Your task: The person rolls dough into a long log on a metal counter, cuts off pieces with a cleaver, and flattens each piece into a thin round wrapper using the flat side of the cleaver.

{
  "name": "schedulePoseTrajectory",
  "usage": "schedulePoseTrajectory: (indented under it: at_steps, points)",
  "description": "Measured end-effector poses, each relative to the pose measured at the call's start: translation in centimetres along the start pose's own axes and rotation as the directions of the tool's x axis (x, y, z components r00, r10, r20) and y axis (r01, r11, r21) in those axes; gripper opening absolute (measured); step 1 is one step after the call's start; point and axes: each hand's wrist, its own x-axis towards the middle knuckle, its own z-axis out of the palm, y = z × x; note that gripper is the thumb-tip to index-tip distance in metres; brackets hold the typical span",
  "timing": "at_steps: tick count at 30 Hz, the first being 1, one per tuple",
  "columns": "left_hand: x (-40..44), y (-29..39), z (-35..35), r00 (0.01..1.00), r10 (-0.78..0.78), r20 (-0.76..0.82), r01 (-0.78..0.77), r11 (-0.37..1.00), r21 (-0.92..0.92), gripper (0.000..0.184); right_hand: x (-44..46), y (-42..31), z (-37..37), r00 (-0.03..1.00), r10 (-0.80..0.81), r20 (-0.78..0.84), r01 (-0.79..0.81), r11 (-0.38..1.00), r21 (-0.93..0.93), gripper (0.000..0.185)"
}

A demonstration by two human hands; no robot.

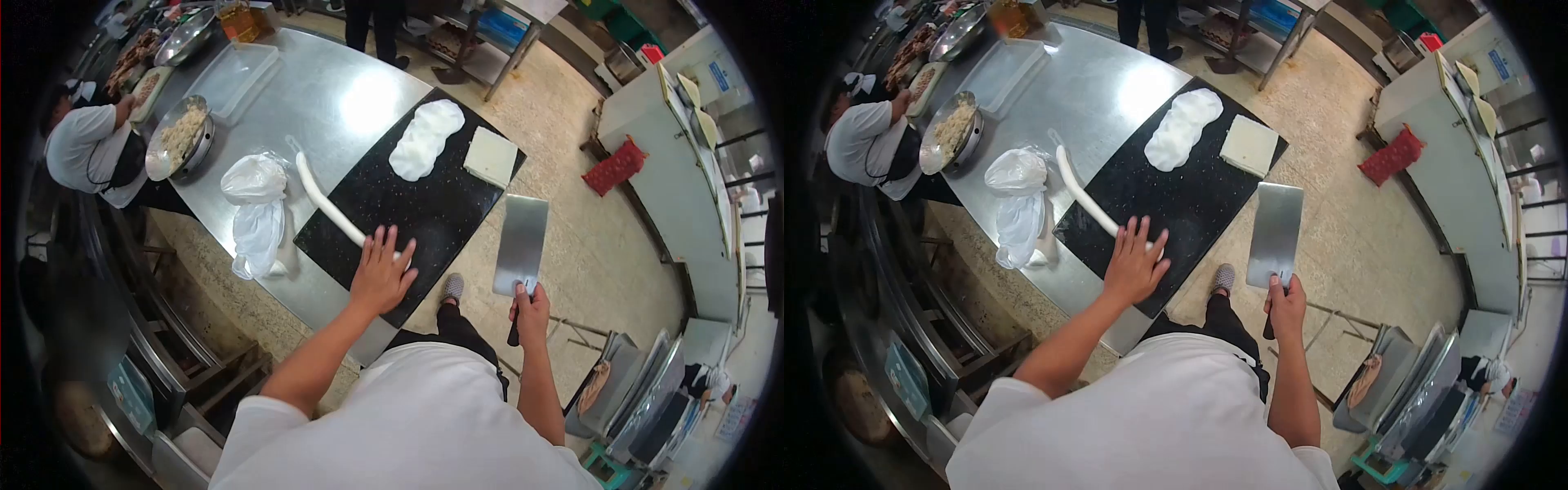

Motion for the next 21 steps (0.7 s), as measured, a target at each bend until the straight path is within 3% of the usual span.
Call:
schedulePoseTrajectory:
  at_steps: [2, 4, 7, 9, 12, 13, 15, 17, 20, 21]
  points:
    - [-3.5, 0.7, -0.1, 0.997, -0.047, 0.054, 0.046, 0.999, 0.021, 0.06, 1.7, -0.7, -1.1, 0.999, -0.025, 0.033, 0.024, 0.999, 0.038, 0.017]
    - [-4.9, 1.8, -0.6, 0.987, -0.11, 0.119, 0.104, 0.993, 0.058, 0.062, 3.9, -2.2, -1.9, 0.983, -0.181, 0.043, 0.169, 0.967, 0.19, 0.016]
    - [-1.3, 2.1, -0.3, 0.982, -0.167, 0.085, 0.157, 0.981, 0.118, 0.063, 7.8, -4.6, -2.3, 0.947, -0.318, 0.05, 0.269, 0.868, 0.416, 0.018]
    - [3.5, 2.0, 0.1, 0.98, -0.193, 0.056, 0.185, 0.975, 0.126, 0.065, 11.8, -5.6, -1.6, 0.908, -0.404, 0.113, 0.311, 0.83, 0.464, 0.022]
    - [9.8, 2.1, 1.8, 0.951, -0.308, -0.038, 0.309, 0.927, 0.212, 0.067, 17.9, -4.8, 2.2, 0.933, -0.295, 0.205, 0.19, 0.889, 0.416, 0.031]
    - [10.9, 2.2, 2.6, 0.934, -0.346, -0.093, 0.358, 0.906, 0.226, 0.067, 19.8, -3.5, 3.4, 0.951, -0.102, 0.293, -0.023, 0.919, 0.395, 0.029]
    - [10.7, 2.9, 2.7, 0.901, -0.396, -0.176, 0.429, 0.871, 0.238, 0.068, 22.5, -1.2, 4.2, 0.886, 0.248, 0.393, -0.322, 0.937, 0.134, 0.027]
    - [6.7, 4.3, 1.8, 0.902, -0.422, -0.092, 0.43, 0.861, 0.271, 0.068, 22.5, -1.4, 4.4, 0.881, 0.236, 0.411, -0.305, 0.946, 0.111, 0.025]
    - [0.1, 6.6, 1.9, 0.869, -0.486, -0.088, 0.493, 0.837, 0.237, 0.064, 20.0, -3.4, 2.3, 0.879, 0.191, 0.437, -0.271, 0.954, 0.128, 0.028]
    - [-1.4, 7.7, 1.0, 0.866, -0.491, -0.093, 0.493, 0.808, 0.324, 0.062, 19.5, -3.6, 1.6, 0.892, 0.09, 0.443, -0.202, 0.956, 0.213, 0.029]
